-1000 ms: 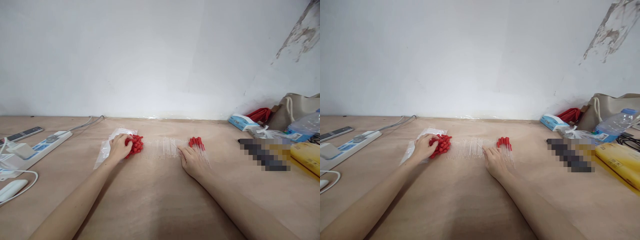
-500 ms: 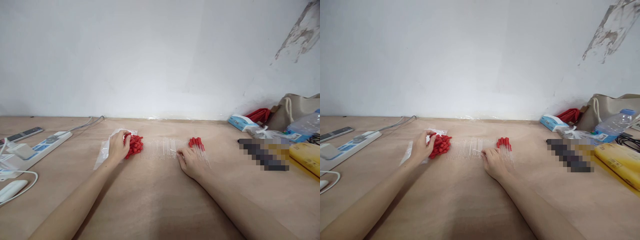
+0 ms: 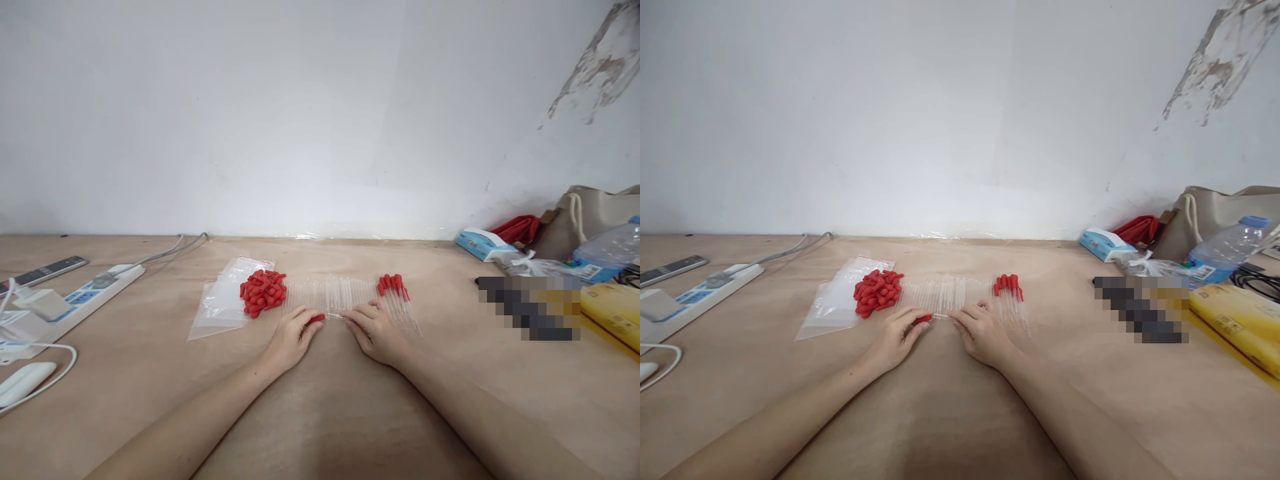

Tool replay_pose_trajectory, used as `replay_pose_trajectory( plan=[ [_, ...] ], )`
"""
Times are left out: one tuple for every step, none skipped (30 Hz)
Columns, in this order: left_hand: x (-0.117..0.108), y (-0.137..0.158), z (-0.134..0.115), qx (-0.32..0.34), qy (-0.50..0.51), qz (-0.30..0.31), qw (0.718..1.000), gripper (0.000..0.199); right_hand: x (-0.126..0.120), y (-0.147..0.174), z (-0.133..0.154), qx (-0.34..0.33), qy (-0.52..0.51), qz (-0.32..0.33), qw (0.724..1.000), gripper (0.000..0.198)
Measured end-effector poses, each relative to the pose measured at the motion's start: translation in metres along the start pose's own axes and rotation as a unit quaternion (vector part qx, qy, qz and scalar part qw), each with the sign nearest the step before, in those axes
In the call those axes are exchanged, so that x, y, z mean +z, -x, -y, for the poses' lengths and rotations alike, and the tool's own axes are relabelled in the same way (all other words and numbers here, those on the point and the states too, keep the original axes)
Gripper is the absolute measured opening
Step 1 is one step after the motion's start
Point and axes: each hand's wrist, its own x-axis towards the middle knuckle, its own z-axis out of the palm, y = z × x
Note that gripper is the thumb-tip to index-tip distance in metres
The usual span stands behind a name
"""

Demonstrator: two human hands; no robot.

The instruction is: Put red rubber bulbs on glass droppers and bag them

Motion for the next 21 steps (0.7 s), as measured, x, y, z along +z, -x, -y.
replay_pose_trajectory(
  plan=[
    [-0.0006, -0.0003, 0.0000, 0.002, 0.002, 0.002, 1.000, 0.016, -0.0001, -0.0004, 0.0005, -0.002, -0.003, 0.004, 1.000, 0.024],
    [-0.0008, -0.0004, -0.0002, 0.003, 0.005, 0.004, 1.000, 0.016, -0.0003, -0.0006, 0.0010, -0.002, -0.005, 0.006, 1.000, 0.024],
    [-0.0007, -0.0004, -0.0007, 0.004, 0.007, 0.005, 1.000, 0.016, -0.0004, -0.0007, 0.0013, -0.003, -0.008, 0.008, 1.000, 0.024],
    [-0.0003, -0.0002, -0.0013, 0.005, 0.009, 0.003, 1.000, 0.016, -0.0004, -0.0007, 0.0015, -0.004, -0.011, 0.010, 1.000, 0.024],
    [0.0002, -0.0001, -0.0018, 0.006, 0.011, 0.002, 1.000, 0.016, -0.0004, -0.0005, 0.0016, -0.007, -0.014, 0.013, 1.000, 0.024],
    [0.0007, 0.0001, -0.0023, 0.008, 0.012, 0.002, 1.000, 0.017, -0.0003, -0.0003, 0.0017, -0.013, -0.017, 0.016, 1.000, 0.023],
    [0.0010, 0.0003, -0.0026, 0.010, 0.012, 0.004, 1.000, 0.017, -0.0001, 0.0000, 0.0017, -0.017, -0.019, 0.017, 1.000, 0.023],
    [0.0012, 0.0004, -0.0027, 0.011, 0.012, 0.005, 1.000, 0.017, 0.0002, 0.0002, 0.0017, -0.020, -0.020, 0.016, 0.999, 0.023],
    [0.0013, 0.0005, -0.0025, 0.011, 0.011, 0.005, 1.000, 0.017, 0.0005, 0.0004, 0.0018, -0.018, -0.019, 0.012, 1.000, 0.023],
    [0.0011, 0.0006, -0.0022, 0.011, 0.007, 0.005, 1.000, 0.018, 0.0008, 0.0004, 0.0019, -0.012, -0.015, 0.005, 1.000, 0.023],
    [0.0008, 0.0006, -0.0018, 0.010, 0.000, 0.002, 1.000, 0.018, 0.0010, 0.0004, 0.0021, -0.003, -0.011, -0.005, 1.000, 0.022],
    [0.0003, 0.0006, -0.0013, 0.011, -0.014, -0.005, 1.000, 0.018, 0.0010, 0.0003, 0.0024, 0.006, -0.007, -0.016, 1.000, 0.022],
    [-0.0002, 0.0006, -0.0009, 0.014, -0.035, -0.015, 0.999, 0.018, 0.0008, 0.0001, 0.0029, 0.013, -0.004, -0.026, 1.000, 0.021],
    [-0.0008, 0.0005, -0.0006, 0.019, -0.061, -0.026, 0.998, 0.017, 0.0006, -0.0001, 0.0036, 0.017, -0.004, -0.033, 0.999, 0.020],
    [-0.0014, 0.0002, -0.0005, 0.025, -0.087, -0.038, 0.995, 0.017, 0.0003, -0.0003, 0.0044, 0.018, -0.004, -0.036, 0.999, 0.020],
    [-0.0020, 0.0000, -0.0006, 0.031, -0.110, -0.050, 0.992, 0.016, 0.0001, -0.0004, 0.0053, 0.016, -0.005, -0.033, 0.999, 0.020],
    [-0.0026, -0.0003, -0.0010, 0.037, -0.125, -0.057, 0.990, 0.015, 0.0001, -0.0004, 0.0061, 0.012, -0.007, -0.028, 1.000, 0.021],
    [-0.0031, -0.0006, -0.0015, 0.042, -0.132, -0.060, 0.989, 0.015, 0.0003, -0.0003, 0.0069, 0.007, -0.009, -0.022, 1.000, 0.021],
    [-0.0036, -0.0008, -0.0020, 0.046, -0.133, -0.058, 0.988, 0.015, 0.0007, -0.0001, 0.0074, 0.003, -0.012, -0.016, 1.000, 0.021],
    [-0.0040, -0.0010, -0.0027, 0.048, -0.132, -0.054, 0.989, 0.015, 0.0013, 0.0001, 0.0076, 0.000, -0.015, -0.013, 1.000, 0.021],
    [-0.0044, -0.0010, -0.0033, 0.049, -0.129, -0.049, 0.989, 0.015, 0.0019, 0.0004, 0.0076, 0.000, -0.019, -0.012, 1.000, 0.021]
  ],
)
